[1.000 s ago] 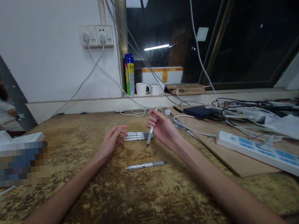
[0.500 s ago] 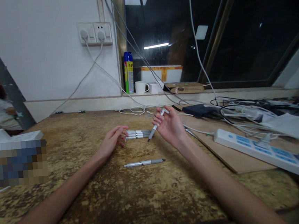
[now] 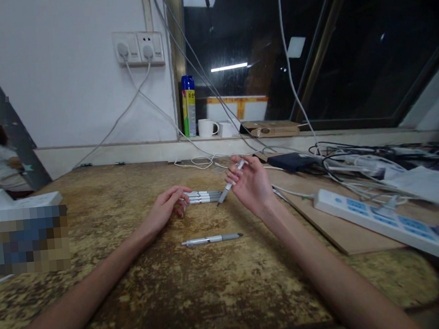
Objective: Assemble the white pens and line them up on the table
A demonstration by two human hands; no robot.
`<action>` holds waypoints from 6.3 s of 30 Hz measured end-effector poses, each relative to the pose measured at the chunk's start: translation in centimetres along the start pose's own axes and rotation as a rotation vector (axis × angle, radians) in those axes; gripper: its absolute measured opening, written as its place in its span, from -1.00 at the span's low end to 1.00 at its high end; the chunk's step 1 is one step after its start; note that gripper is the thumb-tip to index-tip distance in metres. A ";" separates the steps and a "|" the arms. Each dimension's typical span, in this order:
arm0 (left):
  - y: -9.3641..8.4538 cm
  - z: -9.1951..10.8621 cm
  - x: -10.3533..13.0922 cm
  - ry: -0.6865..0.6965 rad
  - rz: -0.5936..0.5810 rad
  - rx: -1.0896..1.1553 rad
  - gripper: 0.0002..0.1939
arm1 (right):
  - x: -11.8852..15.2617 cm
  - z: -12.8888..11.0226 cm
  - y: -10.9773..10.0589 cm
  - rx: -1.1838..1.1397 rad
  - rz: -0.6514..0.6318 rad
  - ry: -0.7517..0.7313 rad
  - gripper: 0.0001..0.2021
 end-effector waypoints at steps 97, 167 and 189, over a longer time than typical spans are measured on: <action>-1.6 3.8 0.9 -0.201 -0.536 -0.654 -0.73 | 2.5 0.7 -6.8 1.314 -0.599 0.217 -0.81; -0.7 0.7 1.5 0.299 -0.252 -0.901 -0.80 | 1.6 4.3 -8.0 1.834 -0.347 -0.388 -0.85; 3.3 2.9 1.8 0.425 -0.259 -1.049 -0.69 | 3.5 3.4 -4.9 1.831 -0.410 -0.409 -0.79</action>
Point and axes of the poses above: each hand's wrist, its own x-axis away from the middle knuckle, its own y-axis out of the palm, z = x × y, the point moved 1 cm from there along -x, towards the middle knuckle, and after that the axes turned 10 degrees about x, right-handed, at the moved point
